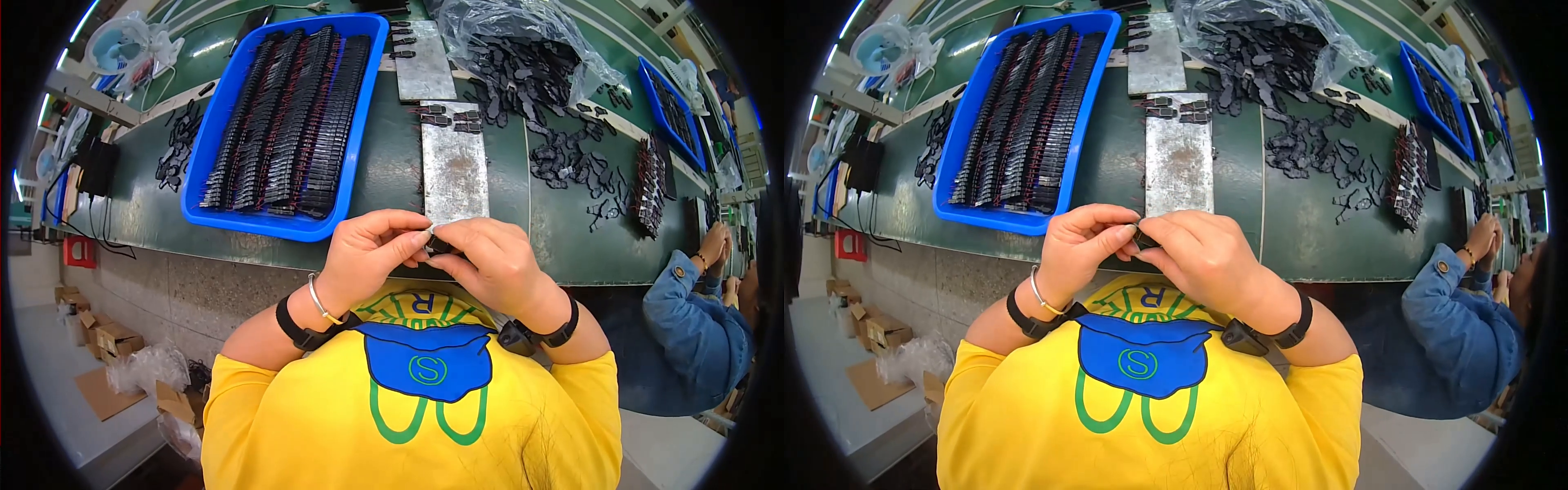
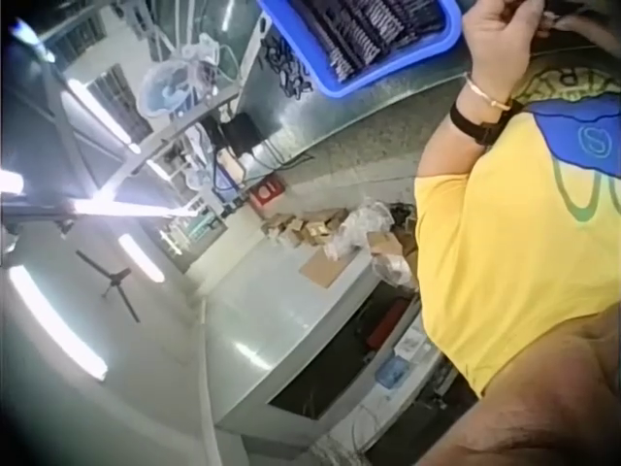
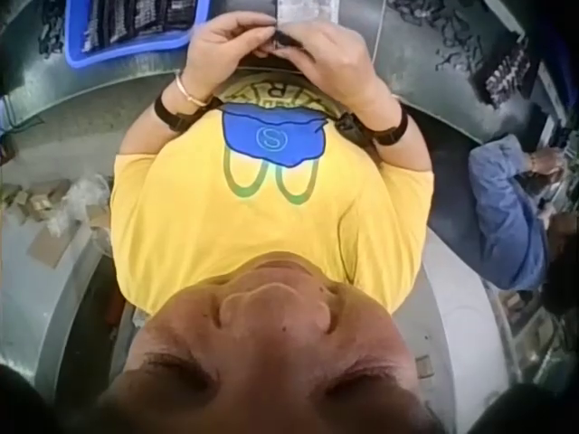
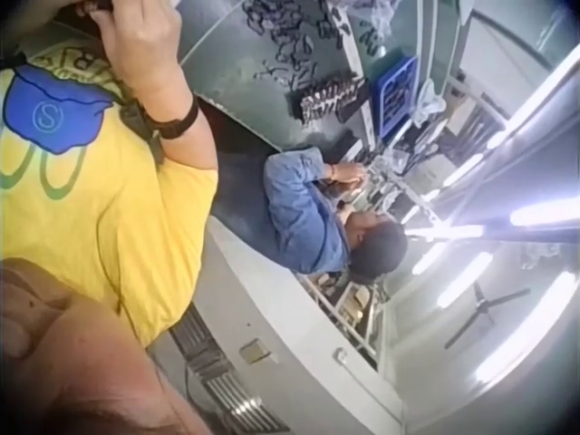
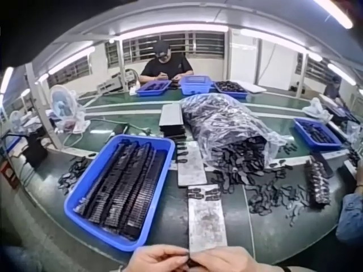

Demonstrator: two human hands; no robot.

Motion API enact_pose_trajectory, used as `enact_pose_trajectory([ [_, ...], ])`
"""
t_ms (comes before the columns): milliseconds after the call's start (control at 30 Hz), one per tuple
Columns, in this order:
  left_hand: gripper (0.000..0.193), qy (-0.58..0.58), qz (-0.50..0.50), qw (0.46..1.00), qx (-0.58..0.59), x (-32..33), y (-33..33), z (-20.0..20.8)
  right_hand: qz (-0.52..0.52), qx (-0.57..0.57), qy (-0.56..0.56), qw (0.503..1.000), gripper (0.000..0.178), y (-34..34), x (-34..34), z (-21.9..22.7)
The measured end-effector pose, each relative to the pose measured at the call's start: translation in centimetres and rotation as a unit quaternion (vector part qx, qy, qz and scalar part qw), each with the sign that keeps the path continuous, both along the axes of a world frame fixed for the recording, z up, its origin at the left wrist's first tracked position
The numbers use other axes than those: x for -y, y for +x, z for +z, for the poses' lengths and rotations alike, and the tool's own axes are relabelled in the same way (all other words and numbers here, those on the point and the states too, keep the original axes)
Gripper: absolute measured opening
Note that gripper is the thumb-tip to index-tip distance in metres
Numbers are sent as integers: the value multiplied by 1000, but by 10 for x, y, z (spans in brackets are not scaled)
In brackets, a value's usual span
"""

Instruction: The person is manually assembling small black components into a metal fixture and then organizing them into blue plastic trays.

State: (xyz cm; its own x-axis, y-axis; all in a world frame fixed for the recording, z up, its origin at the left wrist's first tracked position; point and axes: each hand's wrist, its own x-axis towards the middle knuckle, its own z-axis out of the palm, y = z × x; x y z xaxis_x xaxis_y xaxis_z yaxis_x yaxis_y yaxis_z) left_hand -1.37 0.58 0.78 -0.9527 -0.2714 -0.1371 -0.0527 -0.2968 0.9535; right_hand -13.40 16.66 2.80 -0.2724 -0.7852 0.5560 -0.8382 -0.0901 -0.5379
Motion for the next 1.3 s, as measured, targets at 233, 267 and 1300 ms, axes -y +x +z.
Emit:
enact_pose_trajectory([
  [233,22,48,17,999,3,0,2,4,3,4,-21,1000,32,-2,-5,-7],
  [267,21,73,22,997,5,1,2,4,1,2,-24,1000,32,-2,-6,-8],
  [1300,18,-96,-18,991,-89,5,-4,-6,7,-3,-57,998,27,-9,-14,-9],
])
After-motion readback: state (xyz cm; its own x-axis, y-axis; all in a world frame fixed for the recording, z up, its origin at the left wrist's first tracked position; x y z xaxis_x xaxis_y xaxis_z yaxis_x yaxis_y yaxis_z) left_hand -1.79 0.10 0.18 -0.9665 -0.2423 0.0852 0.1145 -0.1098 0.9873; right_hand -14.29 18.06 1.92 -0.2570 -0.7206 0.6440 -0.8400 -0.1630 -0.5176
